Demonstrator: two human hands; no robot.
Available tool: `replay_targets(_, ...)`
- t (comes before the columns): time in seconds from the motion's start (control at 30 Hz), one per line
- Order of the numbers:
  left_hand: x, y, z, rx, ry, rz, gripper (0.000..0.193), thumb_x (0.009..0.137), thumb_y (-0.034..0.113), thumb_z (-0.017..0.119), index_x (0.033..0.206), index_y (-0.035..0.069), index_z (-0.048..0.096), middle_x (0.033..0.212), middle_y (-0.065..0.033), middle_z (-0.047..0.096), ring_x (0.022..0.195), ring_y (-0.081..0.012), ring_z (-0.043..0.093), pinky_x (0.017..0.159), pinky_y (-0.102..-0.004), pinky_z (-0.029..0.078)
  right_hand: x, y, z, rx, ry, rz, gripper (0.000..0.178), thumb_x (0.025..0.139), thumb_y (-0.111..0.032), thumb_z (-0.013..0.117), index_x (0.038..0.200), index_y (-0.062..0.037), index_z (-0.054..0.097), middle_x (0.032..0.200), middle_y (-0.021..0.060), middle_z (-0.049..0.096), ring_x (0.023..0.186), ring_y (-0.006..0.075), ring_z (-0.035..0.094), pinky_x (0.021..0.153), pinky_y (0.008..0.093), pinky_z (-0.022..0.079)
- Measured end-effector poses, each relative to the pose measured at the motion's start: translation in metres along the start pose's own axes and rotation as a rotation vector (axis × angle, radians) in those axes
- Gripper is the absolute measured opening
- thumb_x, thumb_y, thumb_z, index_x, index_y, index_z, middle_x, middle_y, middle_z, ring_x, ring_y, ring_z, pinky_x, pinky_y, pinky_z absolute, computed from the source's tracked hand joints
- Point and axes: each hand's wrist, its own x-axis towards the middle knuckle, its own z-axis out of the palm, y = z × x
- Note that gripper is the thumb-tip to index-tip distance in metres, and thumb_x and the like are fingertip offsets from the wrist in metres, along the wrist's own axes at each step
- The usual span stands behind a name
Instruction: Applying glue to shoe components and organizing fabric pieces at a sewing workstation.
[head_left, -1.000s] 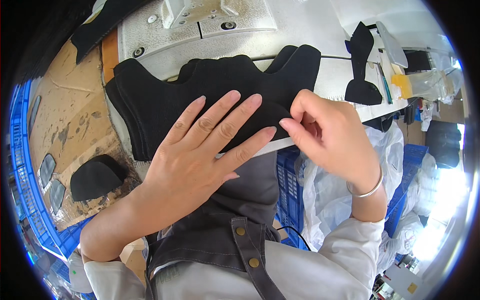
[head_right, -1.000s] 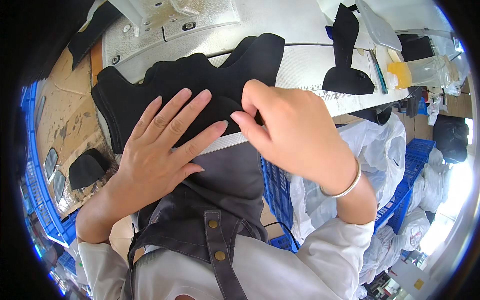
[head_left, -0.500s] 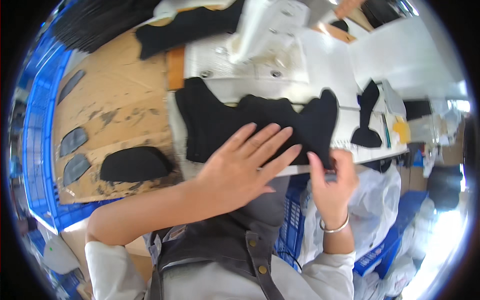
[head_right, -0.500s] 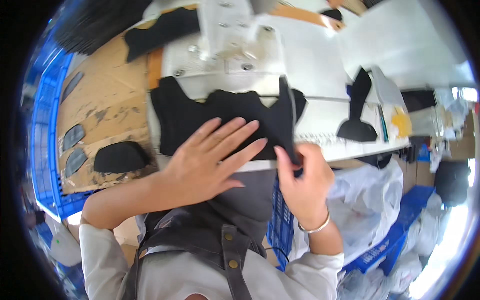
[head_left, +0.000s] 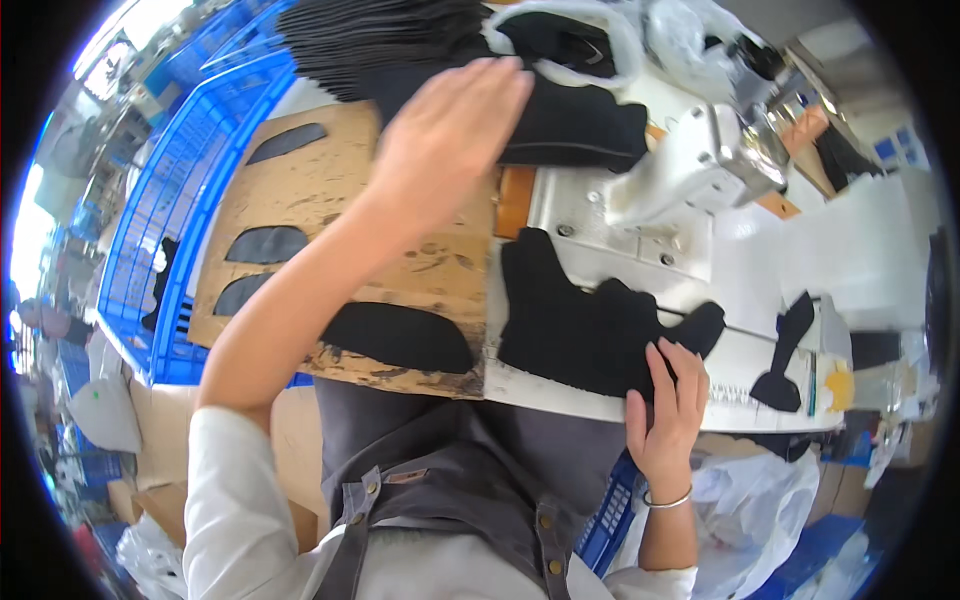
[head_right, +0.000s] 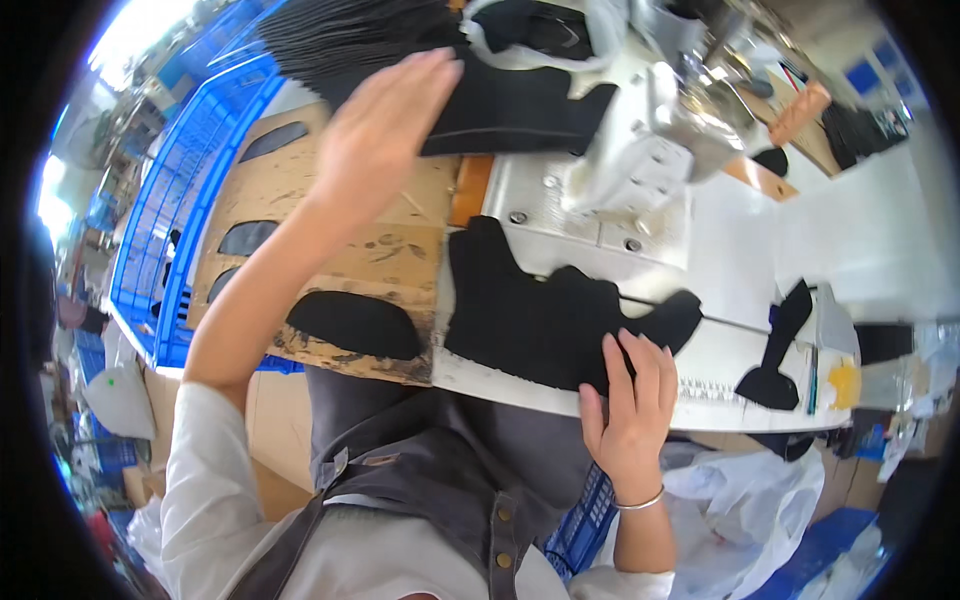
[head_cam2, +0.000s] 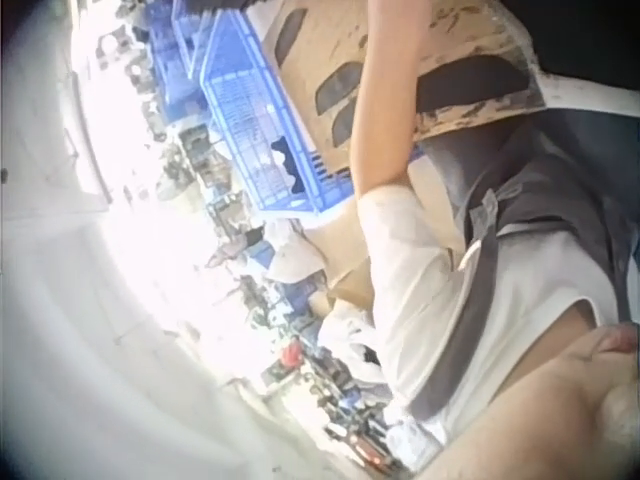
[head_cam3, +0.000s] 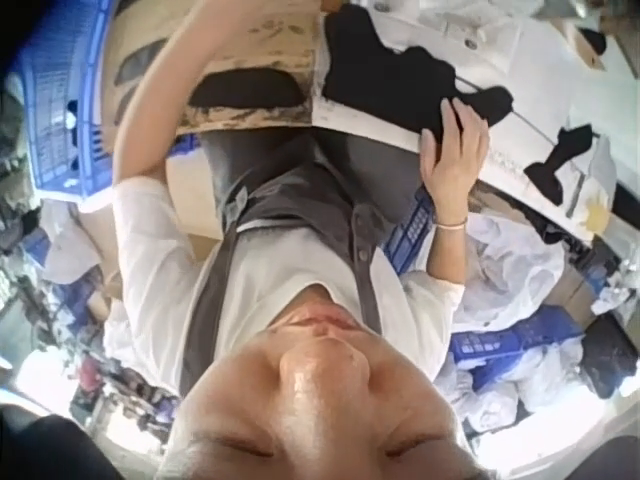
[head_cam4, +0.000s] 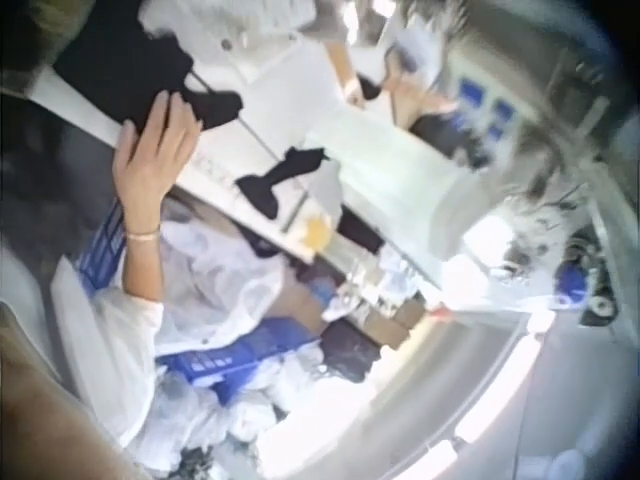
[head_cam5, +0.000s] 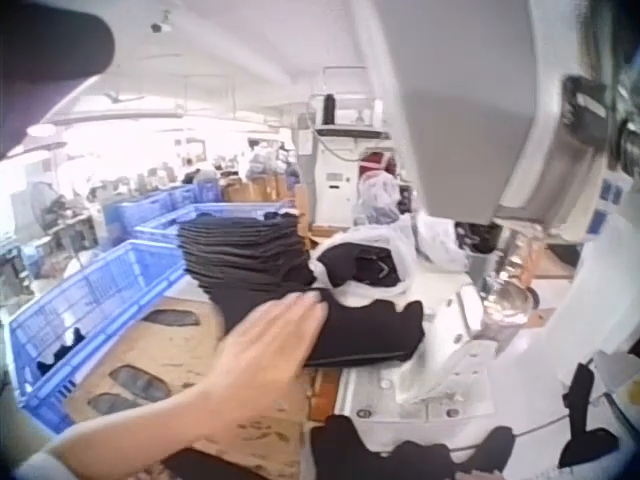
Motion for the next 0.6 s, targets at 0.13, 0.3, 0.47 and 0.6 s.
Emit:
replay_targets(0.13,0.021,0.022,0.067,-0.159,-0.279,0.021,0.052,0.085,0.022,0.056,0.131,0.0,0.046,0.131,-0.0149,0.052,0.121,-0.027,0.051,0.105,-0.0423,0.034,-0.005,-0.003,0.006,-0.036,0.02,0.029,0.041,0.082,-0.017,0.058,0.119,0.0017,0.058,0.124,0.017,0.054,0.115,0.0378,0.049,0.102,0.0507,0.035)
replay_targets(0.3,-0.001,0.016,0.077,-0.397,-0.032,-0.036,0.038,0.085,0.038,0.06,0.108,0.008,0.059,0.102,-0.009,0.063,0.1,-0.0268,0.059,0.102,-0.0427,0.035,-0.008,0.001,0.008,-0.031,0.038,0.018,0.041,0.082,-0.016,0.057,0.119,0.0018,0.057,0.125,0.018,0.053,0.115,0.0397,0.049,0.101,0.051,0.036)
replay_targets(0.47,-0.082,-0.099,0.045,0.047,-0.289,-0.016,0.019,0.078,0.024,0.055,0.07,0.008,0.061,0.075,-0.0065,0.064,0.076,-0.0211,0.059,0.076,-0.0363,0.042,-0.007,0.002,0.008,-0.024,0.046,0.023,0.041,0.082,-0.015,0.057,0.118,0.0017,0.057,0.124,0.0179,0.053,0.114,0.0396,0.049,0.1,0.0505,0.036)
replay_targets(0.6,-0.124,-0.166,0.021,0.129,-0.815,-0.355,0.017,0.075,0.021,0.061,0.079,0.005,0.065,0.084,-0.0108,0.067,0.083,-0.0281,0.063,0.075,-0.0411,0.047,-0.007,0.001,0.007,-0.005,0.05,0.032,0.041,0.081,-0.015,0.057,0.118,0.0019,0.057,0.124,0.0173,0.053,0.114,0.0393,0.049,0.1,0.0506,0.035)
